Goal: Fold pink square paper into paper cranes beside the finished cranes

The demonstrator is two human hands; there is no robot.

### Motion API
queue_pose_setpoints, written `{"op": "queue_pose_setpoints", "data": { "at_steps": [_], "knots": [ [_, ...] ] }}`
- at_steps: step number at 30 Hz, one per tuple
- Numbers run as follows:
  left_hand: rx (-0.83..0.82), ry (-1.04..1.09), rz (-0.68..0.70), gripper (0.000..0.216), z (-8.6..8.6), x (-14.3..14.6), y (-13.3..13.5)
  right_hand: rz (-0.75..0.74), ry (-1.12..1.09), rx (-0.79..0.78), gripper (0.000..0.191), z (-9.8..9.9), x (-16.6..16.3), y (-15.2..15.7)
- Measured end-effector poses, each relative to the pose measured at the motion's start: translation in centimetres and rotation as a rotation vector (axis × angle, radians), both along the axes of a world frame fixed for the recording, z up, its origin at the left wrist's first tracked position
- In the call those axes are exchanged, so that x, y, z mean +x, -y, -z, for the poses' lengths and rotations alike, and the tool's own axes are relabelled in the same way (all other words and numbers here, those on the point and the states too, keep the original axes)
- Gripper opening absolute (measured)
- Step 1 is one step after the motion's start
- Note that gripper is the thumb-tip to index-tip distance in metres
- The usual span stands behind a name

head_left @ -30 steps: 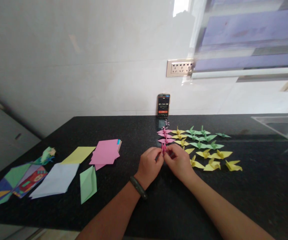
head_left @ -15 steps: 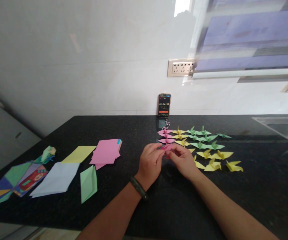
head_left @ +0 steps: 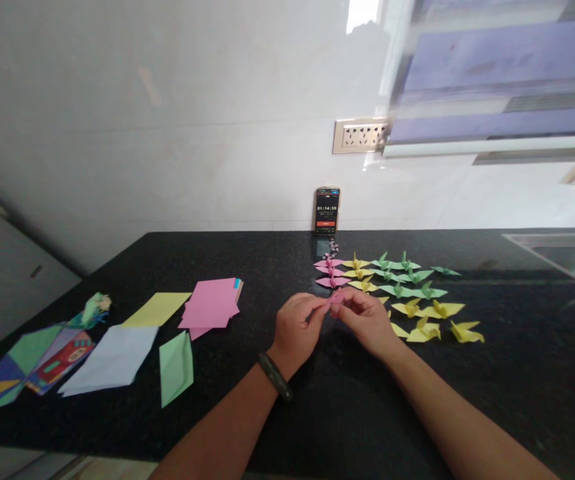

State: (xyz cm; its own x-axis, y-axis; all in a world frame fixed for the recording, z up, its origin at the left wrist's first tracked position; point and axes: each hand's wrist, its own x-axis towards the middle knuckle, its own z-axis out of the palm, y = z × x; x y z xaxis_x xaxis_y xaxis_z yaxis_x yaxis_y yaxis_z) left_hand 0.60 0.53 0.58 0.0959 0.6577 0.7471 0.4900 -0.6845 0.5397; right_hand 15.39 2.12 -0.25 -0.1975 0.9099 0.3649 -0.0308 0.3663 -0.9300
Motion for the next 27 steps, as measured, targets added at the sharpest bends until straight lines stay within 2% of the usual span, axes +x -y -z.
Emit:
{"op": "queue_pose_setpoints", "data": {
  "at_steps": [3, 9, 16, 21, 24, 27],
  "knots": [
    [-0.046, 0.029, 0.074, 0.009, 0.2, -0.2, -0.3, 0.009, 0.053, 0.042, 0.006, 0.0, 0.4, -0.1],
    [-0.177, 0.077, 0.175, 0.008, -0.1, -0.3, -0.4, -0.09, 0.126, 0.065, 0.01, -0.6, 1.2, -0.3],
    [-0.349, 0.153, 0.159, 0.011, 0.3, -0.4, -0.4, -0.094, 0.087, 0.009, 0.009, -0.3, 1.2, -0.3],
    [-0.347, 0.142, 0.154, 0.012, 0.6, -0.4, -0.6, -0.123, 0.076, -0.013, 0.01, -0.2, 1.2, -0.3],
    [-0.336, 0.159, 0.211, 0.012, 0.5, -0.3, -0.7, -0.146, 0.053, -0.029, 0.012, -0.3, 1.3, -0.3],
    [-0.404, 0.198, 0.269, 0.013, 0.6, -0.2, -0.7, -0.156, 0.069, -0.033, 0.014, -0.3, 1.3, -0.3]
  ]
}}
